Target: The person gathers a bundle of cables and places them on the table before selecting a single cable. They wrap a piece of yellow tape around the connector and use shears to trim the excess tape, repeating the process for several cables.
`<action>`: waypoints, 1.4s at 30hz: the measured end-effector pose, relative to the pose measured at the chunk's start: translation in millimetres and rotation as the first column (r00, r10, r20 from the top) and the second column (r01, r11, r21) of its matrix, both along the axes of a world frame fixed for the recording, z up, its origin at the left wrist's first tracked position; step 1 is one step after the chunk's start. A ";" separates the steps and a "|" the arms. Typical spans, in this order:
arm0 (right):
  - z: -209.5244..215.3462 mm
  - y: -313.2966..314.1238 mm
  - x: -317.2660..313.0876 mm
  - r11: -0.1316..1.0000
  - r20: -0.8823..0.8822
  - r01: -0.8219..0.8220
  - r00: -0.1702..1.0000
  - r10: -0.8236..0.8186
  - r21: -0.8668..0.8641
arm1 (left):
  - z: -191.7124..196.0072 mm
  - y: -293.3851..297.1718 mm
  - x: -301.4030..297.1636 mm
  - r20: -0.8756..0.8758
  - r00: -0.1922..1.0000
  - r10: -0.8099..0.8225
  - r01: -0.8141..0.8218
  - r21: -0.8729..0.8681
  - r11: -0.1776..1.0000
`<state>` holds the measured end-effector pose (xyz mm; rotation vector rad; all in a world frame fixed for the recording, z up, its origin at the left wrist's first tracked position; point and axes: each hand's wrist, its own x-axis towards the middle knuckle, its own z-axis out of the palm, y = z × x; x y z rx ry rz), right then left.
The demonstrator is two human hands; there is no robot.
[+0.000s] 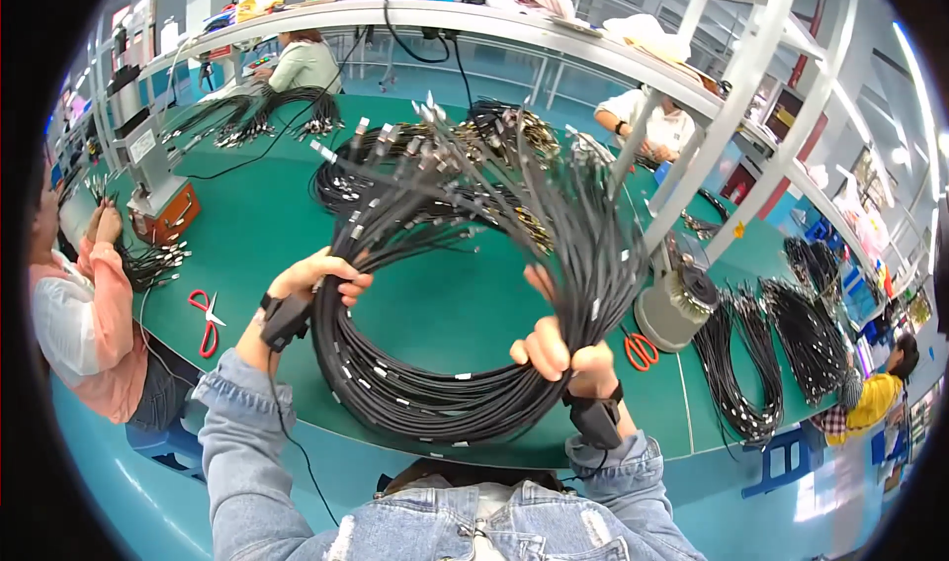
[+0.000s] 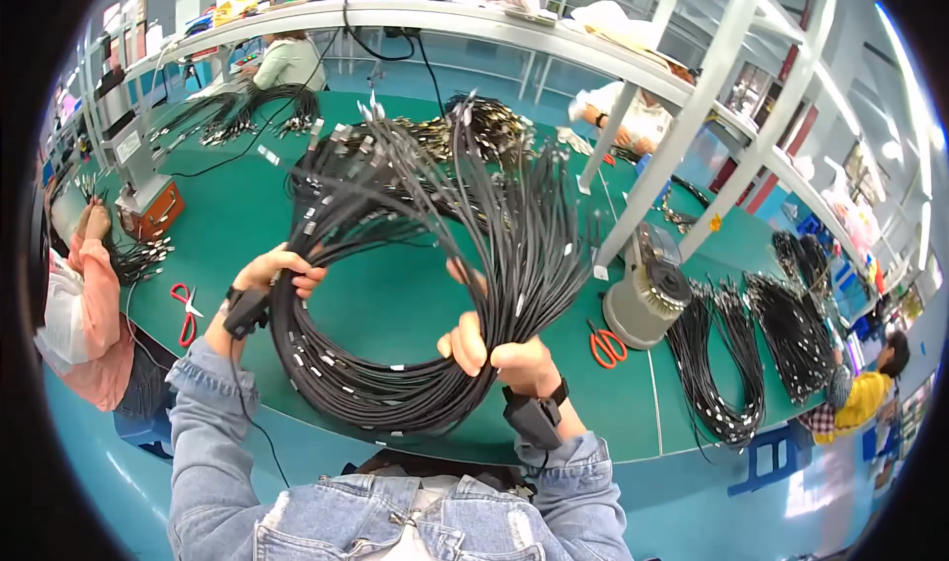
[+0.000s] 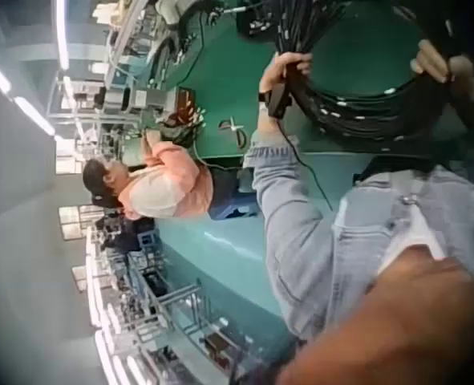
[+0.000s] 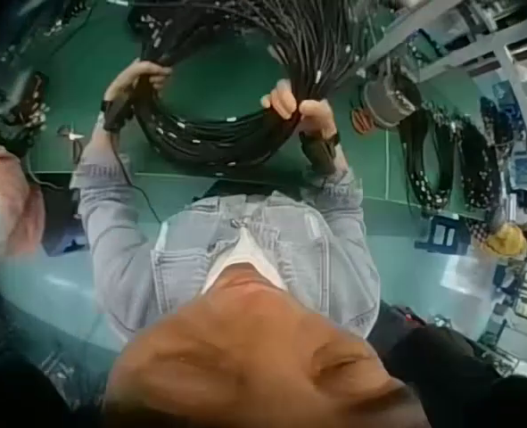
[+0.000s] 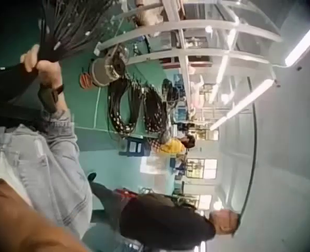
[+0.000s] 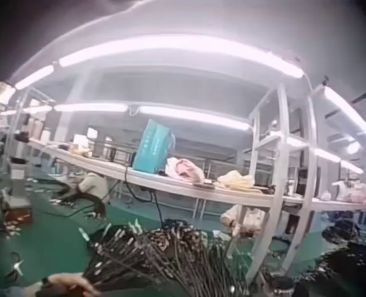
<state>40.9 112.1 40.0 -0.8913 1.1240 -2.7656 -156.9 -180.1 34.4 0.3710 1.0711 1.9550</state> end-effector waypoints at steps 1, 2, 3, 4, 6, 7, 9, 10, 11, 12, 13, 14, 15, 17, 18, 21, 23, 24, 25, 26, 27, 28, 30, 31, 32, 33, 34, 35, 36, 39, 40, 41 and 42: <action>-18.5 8.3 -7.3 0.994 0.053 -0.068 0.997 0.064 0.081 | -6.0 1.3 -5.9 -0.036 0.999 0.004 -0.009 -0.152 0.988; -39.4 16.5 -14.7 0.978 0.107 -0.130 0.988 0.114 0.165 | -14.1 5.5 -14.4 -0.069 0.998 -0.006 -0.014 -0.296 0.955; -66.8 21.5 -16.8 0.975 0.107 -0.144 0.986 0.127 0.170 | -23.0 8.0 -20.3 -0.070 0.997 0.008 -0.028 -0.291 0.956; -98.5 24.6 -15.0 0.989 0.306 -0.109 0.949 0.074 0.097 | -33.4 8.3 -24.9 -0.067 0.998 -0.003 -0.022 -0.366 0.930; -126.3 26.8 -7.6 0.997 0.489 -0.057 0.872 0.024 0.053 | -48.1 15.0 -37.4 -0.064 0.997 -0.042 0.005 -0.496 0.868; -133.1 22.7 -3.4 0.997 0.648 0.068 0.761 -0.036 -0.025 | -52.0 13.9 -41.8 -0.064 0.997 -0.031 -0.004 -0.492 0.871; -133.2 20.5 -0.3 0.977 0.787 0.204 0.612 -0.071 -0.070 | -61.5 8.9 -50.1 -0.059 0.997 -0.053 0.015 -0.516 0.856; -128.7 20.5 2.0 0.975 0.795 0.213 0.601 -0.086 -0.056 | -61.0 10.5 -50.8 -0.057 0.996 -0.066 0.026 -0.530 0.848; -124.2 20.4 4.2 0.974 0.802 0.222 0.589 -0.099 -0.043 | -60.7 12.4 -49.1 -0.054 0.997 -0.062 0.024 -0.529 0.848; -121.7 20.9 4.5 0.973 0.809 0.230 0.578 -0.111 -0.031 | -61.1 13.1 -45.5 -0.098 0.995 -0.017 -0.037 -0.528 0.848; -120.4 21.4 2.1 0.974 0.810 0.225 0.576 -0.107 -0.031 | -60.6 14.0 -41.0 -0.140 0.990 0.028 -0.098 -0.527 0.844; -118.4 21.3 -2.1 0.965 0.795 0.238 0.562 -0.228 0.109 | -59.8 16.0 -38.2 -0.183 0.980 0.072 -0.160 -0.523 0.837; -116.3 19.7 -4.7 0.936 0.764 0.253 0.545 -0.347 0.244 | -59.8 18.3 -37.9 -0.181 0.981 0.073 -0.159 -0.528 0.834; -113.1 19.1 -9.8 0.891 0.720 0.263 0.525 -0.454 0.370 | -58.7 23.8 -39.4 -0.268 0.963 -0.034 -0.133 -0.580 0.804; -111.3 19.4 -13.1 0.852 0.685 0.259 0.510 -0.520 0.455 | -58.2 26.4 -38.4 -0.307 0.947 -0.090 -0.122 -0.606 0.786; -112.0 24.3 -12.6 0.753 0.597 0.251 0.481 -0.642 0.608 | -51.1 38.6 -21.0 -0.328 0.912 -0.245 -0.029 -0.649 0.761; -118.5 35.9 2.5 0.823 0.653 0.194 0.525 -0.547 0.534 | -33.5 49.4 -6.6 -0.341 0.883 -0.321 0.014 -0.666 0.746; -123.4 38.2 9.1 0.854 0.677 0.165 0.543 -0.497 0.494 | -19.5 54.9 3.6 -0.417 0.820 -0.391 0.022 -0.661 0.750; -123.6 36.2 16.3 0.852 0.673 0.168 0.545 -0.500 0.496 | -4.7 61.8 12.6 -0.491 0.745 -0.451 0.027 -0.653 0.756; -121.1 30.9 27.9 0.873 0.691 0.231 0.538 -0.482 0.429 | 4.1 69.2 16.7 -0.559 0.659 -0.503 0.034 -0.646 0.763; -117.0 23.4 40.3 0.888 0.712 0.290 0.531 -0.459 0.357 | 9.5 74.6 17.4 -0.560 0.659 -0.503 0.035 -0.645 0.764; -114.7 20.7 46.1 0.894 0.730 0.347 0.526 -0.435 0.283 | 16.3 80.2 14.4 -0.628 0.590 -0.507 0.036 -0.607 0.794; -111.4 23.3 45.2 0.882 0.716 0.415 0.545 -0.437 0.222 | 30.7 92.0 3.2 -0.748 0.438 -0.499 0.058 -0.530 0.846; -108.6 25.1 43.9 0.865 0.700 0.478 0.564 -0.438 0.156 | 38.8 98.5 -5.0 -0.747 0.436 -0.503 0.065 -0.531 0.845; -107.0 26.9 42.8 0.837 0.683 0.541 0.579 -0.445 0.087 | 46.7 106.9 -16.4 -0.716 0.438 -0.544 0.015 -0.599 0.800; -111.9 33.3 36.4 0.832 0.686 0.549 0.573 -0.448 0.085 | 53.5 112.5 -25.0 -0.681 0.443 -0.583 -0.039 -0.664 0.747; -123.2 45.2 24.1 0.823 0.692 0.566 0.579 -0.431 0.039 | 52.9 117.5 -37.5 -0.678 0.438 -0.591 -0.030 -0.668 0.744; -130.4 55.6 14.3 0.811 0.694 0.585 0.585 -0.419 -0.004 | 43.5 123.3 -56.2 -0.651 0.506 -0.565 0.002 -0.655 0.756; -133.8 62.2 8.3 0.803 0.697 0.596 0.578 -0.425 -0.004 | 28.1 128.4 -72.0 -0.617 0.572 -0.540 0.033 -0.641 0.767; -135.7 77.9 -14.7 0.900 0.804 0.431 0.514 -0.298 0.057 | -26.7 124.9 -117.6 -0.663 0.471 -0.582 -0.102 -0.697 0.710; -133.3 81.4 -16.4 0.893 0.802 0.445 0.512 -0.307 0.058 | -31.8 120.6 -121.1 -0.665 0.460 -0.588 -0.093 -0.695 0.713; -131.6 81.2 -18.5 0.914 0.788 0.399 0.541 -0.295 0.068 | -38.4 115.4 -123.1 -0.568 0.580 -0.583 -0.041 -0.736 0.675; -132.0 75.6 -23.0 0.936 0.776 0.343 0.570 -0.270 0.074 | -42.3 107.4 -125.5 -0.451 0.692 -0.564 0.013 -0.774 0.633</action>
